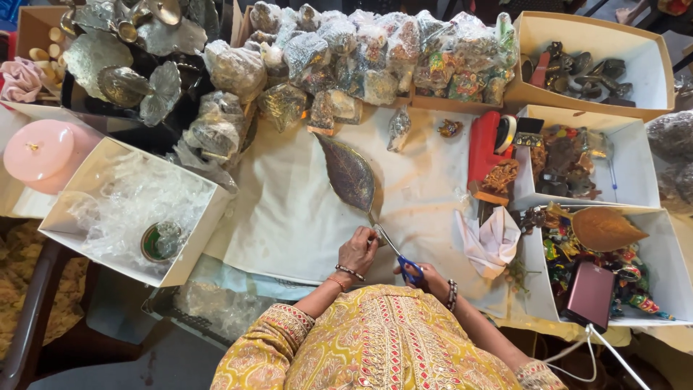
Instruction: The person uses scissors to trim a decorative leaf-shaped object on a table. They then pick up a piece of bubble wrap and wrap the object securely, smoothing the material around it.
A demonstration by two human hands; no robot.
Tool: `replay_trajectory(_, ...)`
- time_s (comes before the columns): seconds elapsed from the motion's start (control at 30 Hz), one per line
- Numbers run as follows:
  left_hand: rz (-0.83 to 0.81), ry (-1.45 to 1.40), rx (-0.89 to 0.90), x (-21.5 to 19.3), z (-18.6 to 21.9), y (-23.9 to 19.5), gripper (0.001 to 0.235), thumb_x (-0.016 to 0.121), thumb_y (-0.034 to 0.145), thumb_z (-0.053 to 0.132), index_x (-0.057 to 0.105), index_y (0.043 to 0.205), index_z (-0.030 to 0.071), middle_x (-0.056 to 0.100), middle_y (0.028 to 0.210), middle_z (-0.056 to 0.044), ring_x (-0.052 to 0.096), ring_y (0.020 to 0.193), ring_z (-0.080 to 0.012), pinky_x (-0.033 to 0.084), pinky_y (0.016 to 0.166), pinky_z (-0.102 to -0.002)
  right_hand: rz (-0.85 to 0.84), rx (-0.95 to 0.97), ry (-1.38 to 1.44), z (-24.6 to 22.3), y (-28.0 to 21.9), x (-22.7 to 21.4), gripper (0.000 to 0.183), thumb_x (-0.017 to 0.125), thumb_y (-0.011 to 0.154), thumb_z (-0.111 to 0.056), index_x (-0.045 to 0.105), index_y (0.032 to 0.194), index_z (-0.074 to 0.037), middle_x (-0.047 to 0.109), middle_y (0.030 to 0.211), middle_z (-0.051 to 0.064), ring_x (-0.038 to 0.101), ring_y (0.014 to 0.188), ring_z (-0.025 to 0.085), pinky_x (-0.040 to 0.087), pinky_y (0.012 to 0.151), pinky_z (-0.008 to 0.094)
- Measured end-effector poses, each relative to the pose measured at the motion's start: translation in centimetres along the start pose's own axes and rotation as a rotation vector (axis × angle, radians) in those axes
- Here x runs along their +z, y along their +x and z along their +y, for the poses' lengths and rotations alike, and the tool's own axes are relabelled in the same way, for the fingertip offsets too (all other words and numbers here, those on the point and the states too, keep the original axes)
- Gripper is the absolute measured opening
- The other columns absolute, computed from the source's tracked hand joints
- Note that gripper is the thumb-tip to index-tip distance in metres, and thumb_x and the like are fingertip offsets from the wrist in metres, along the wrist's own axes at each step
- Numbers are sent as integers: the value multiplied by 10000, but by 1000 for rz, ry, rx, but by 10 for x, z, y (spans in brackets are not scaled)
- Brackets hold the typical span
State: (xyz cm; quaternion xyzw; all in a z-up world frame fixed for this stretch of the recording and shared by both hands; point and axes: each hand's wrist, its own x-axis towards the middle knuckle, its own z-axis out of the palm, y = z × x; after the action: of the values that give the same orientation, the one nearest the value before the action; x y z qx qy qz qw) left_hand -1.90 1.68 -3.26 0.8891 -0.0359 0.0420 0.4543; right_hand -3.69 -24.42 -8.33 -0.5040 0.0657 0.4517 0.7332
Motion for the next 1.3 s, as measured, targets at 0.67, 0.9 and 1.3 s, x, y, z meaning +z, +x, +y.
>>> replay_trajectory(0.67, 4, -5, -12, -8, 4, -7, 115, 656, 947, 220, 634, 1007, 124, 670, 1015, -64, 693, 827, -310, 545, 677, -436, 58, -78, -43, 30, 41, -6, 434, 712, 962, -348, 679, 1206, 9, 593, 599, 25, 499, 471, 89, 372, 452, 251)
replay_trajectory(0.9, 68, -47, -92, -22, -19, -11, 95, 654, 932, 207, 650, 971, 120, 689, 972, -58, 720, 759, -261, 547, 652, -408, 238, -52, -220, -19, -3, 4, 412, 709, 937, -316, 692, 1207, -6, 635, 626, 39, 560, 511, 108, 454, 494, 264)
replay_trajectory(1.3, 423, 13, -402, -114, -101, -7, 178, 724, 882, 309, 714, 924, 137, 753, 934, -36, 746, 670, -209, 558, 628, -377, 752, 150, -1526, -72, -58, 14, 583, 779, 811, -463, 580, 1307, -230, 790, 1025, 63, 739, 988, 272, 552, 870, 412)
